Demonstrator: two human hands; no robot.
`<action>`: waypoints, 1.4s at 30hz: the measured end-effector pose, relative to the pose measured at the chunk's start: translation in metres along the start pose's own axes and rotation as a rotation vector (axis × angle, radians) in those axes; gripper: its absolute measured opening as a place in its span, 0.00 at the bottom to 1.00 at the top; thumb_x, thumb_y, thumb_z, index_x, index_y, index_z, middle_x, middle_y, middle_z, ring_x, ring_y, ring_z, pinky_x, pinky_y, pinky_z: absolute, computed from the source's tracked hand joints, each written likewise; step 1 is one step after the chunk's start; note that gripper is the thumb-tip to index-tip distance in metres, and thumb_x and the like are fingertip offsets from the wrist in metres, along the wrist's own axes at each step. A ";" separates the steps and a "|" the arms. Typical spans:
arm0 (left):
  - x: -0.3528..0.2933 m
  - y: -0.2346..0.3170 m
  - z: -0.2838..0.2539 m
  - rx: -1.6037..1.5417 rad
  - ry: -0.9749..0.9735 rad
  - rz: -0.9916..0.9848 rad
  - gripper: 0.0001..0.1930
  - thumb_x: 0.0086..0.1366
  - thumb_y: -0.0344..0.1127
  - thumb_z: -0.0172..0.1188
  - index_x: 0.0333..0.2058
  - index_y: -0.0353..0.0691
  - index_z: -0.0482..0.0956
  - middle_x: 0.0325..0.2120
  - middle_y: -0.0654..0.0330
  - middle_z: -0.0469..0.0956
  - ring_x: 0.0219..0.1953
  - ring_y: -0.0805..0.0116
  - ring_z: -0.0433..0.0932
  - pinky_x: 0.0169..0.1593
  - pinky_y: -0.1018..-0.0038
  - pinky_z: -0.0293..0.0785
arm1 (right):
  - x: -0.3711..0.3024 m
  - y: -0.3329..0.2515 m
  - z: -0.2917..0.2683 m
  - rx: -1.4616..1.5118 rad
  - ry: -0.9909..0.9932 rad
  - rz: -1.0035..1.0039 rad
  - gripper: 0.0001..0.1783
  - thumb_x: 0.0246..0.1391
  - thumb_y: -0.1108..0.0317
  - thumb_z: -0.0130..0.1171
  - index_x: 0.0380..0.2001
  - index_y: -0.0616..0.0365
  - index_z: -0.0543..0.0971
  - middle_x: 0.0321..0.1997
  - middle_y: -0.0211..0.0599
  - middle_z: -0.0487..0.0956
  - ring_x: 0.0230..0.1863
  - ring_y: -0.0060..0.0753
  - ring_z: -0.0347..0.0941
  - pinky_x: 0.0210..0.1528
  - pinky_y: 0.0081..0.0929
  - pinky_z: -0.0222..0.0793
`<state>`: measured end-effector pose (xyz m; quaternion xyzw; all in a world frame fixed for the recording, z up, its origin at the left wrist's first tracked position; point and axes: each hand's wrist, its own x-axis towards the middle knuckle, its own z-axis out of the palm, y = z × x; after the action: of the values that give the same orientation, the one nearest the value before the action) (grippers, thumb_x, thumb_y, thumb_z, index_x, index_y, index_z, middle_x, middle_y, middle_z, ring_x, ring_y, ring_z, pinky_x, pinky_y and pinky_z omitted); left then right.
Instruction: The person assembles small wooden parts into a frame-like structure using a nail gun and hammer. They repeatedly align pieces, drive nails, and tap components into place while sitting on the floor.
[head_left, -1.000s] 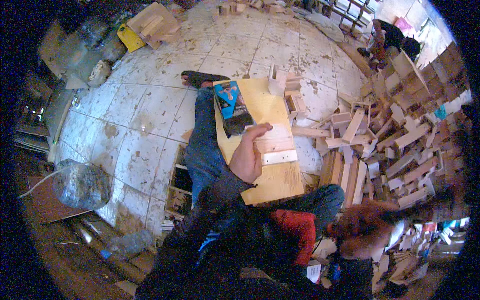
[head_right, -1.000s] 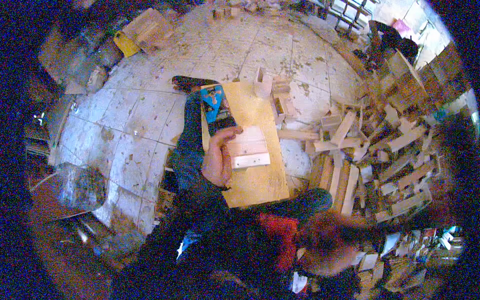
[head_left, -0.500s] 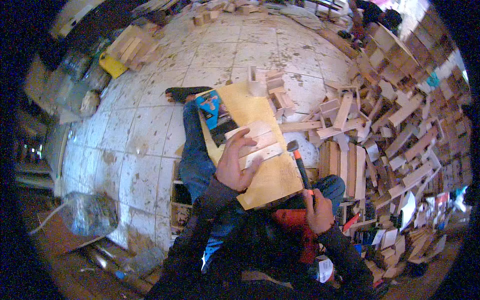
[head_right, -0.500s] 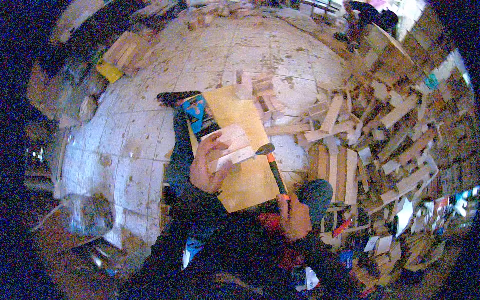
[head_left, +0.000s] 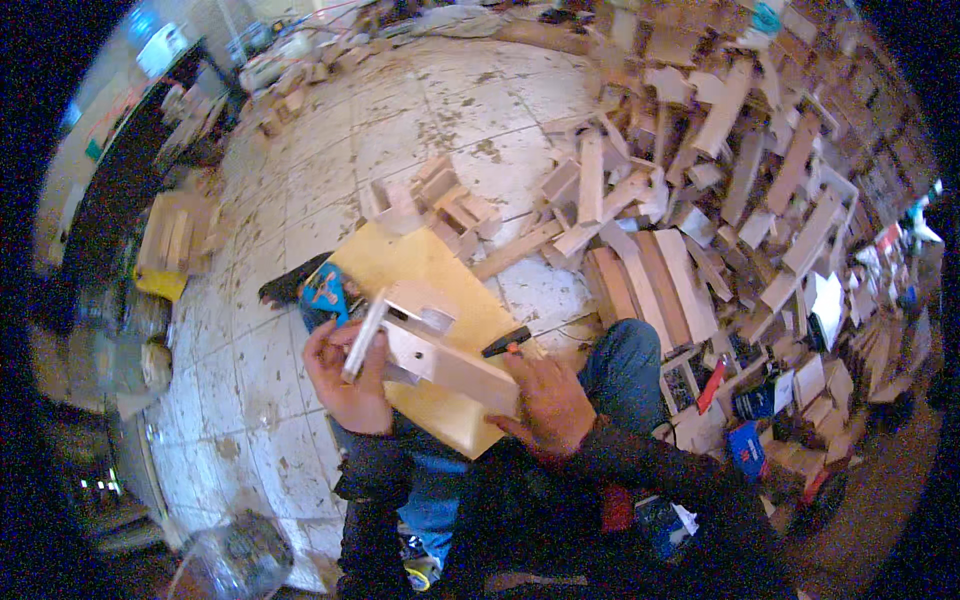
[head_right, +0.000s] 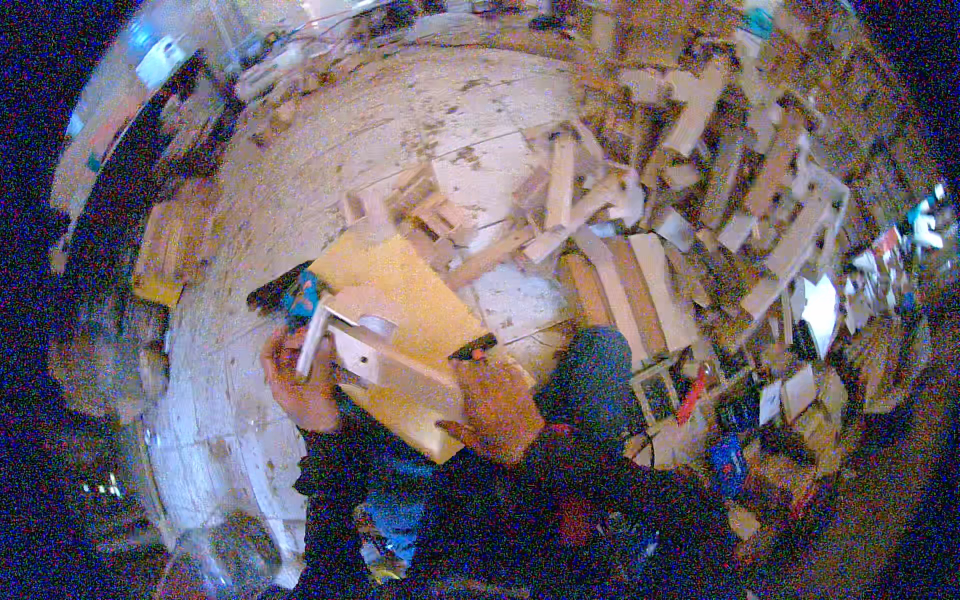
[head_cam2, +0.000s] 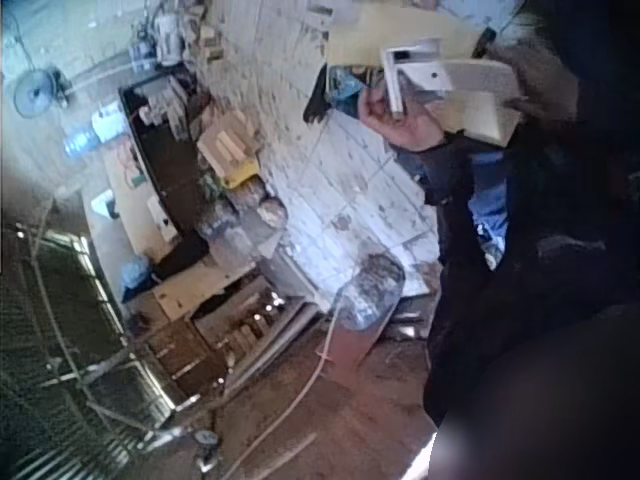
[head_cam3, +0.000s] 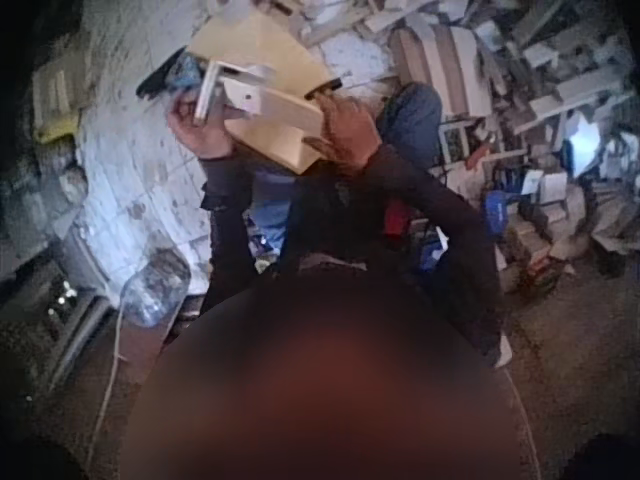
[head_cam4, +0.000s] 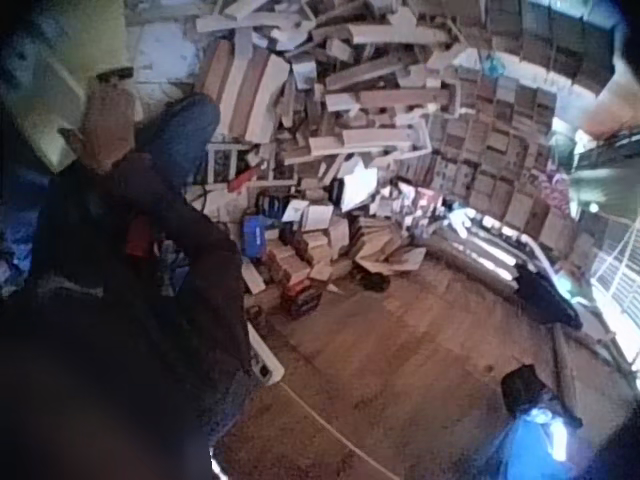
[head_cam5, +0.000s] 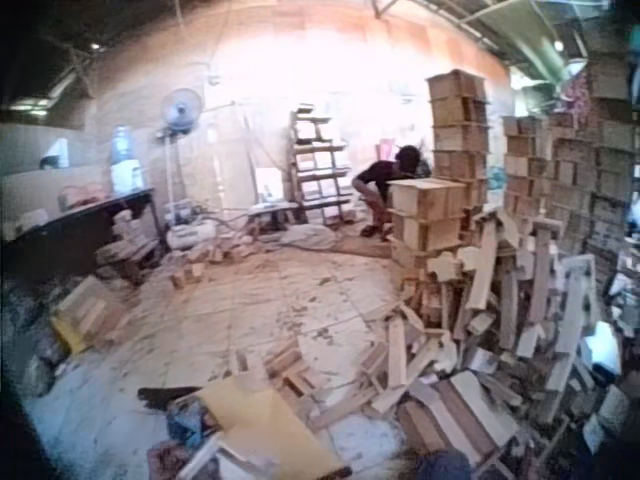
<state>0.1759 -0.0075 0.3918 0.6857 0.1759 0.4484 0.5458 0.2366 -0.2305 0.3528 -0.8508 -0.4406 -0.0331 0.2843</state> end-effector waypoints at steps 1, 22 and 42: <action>0.008 -0.001 0.008 -0.012 0.022 -0.101 0.27 0.53 0.22 0.64 0.50 0.36 0.62 0.39 0.52 0.75 0.41 0.65 0.74 0.48 0.70 0.71 | 0.004 0.002 -0.003 0.033 -0.075 0.024 0.35 0.47 0.54 0.63 0.53 0.64 0.65 0.38 0.48 0.77 0.37 0.50 0.77 0.33 0.43 0.73; 0.223 -0.319 0.082 1.306 -0.390 0.605 0.21 0.60 0.41 0.53 0.51 0.43 0.72 0.55 0.50 0.67 0.60 0.50 0.63 0.53 0.51 0.64 | -0.018 0.248 -0.022 -0.428 0.040 1.092 0.32 0.48 0.53 0.58 0.53 0.61 0.65 0.54 0.61 0.66 0.55 0.62 0.63 0.53 0.55 0.64; 0.103 -0.147 0.055 0.636 -0.356 0.261 0.16 0.61 0.36 0.58 0.46 0.36 0.78 0.42 0.46 0.75 0.48 0.51 0.73 0.53 0.65 0.68 | -0.111 0.304 -0.016 -0.336 0.007 0.983 0.30 0.43 0.44 0.62 0.36 0.62 0.74 0.35 0.55 0.78 0.37 0.58 0.75 0.41 0.48 0.71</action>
<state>0.3116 0.0858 0.3019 0.9045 0.1198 0.3109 0.2664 0.4063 -0.4567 0.1942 -0.9911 0.0235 0.0313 0.1275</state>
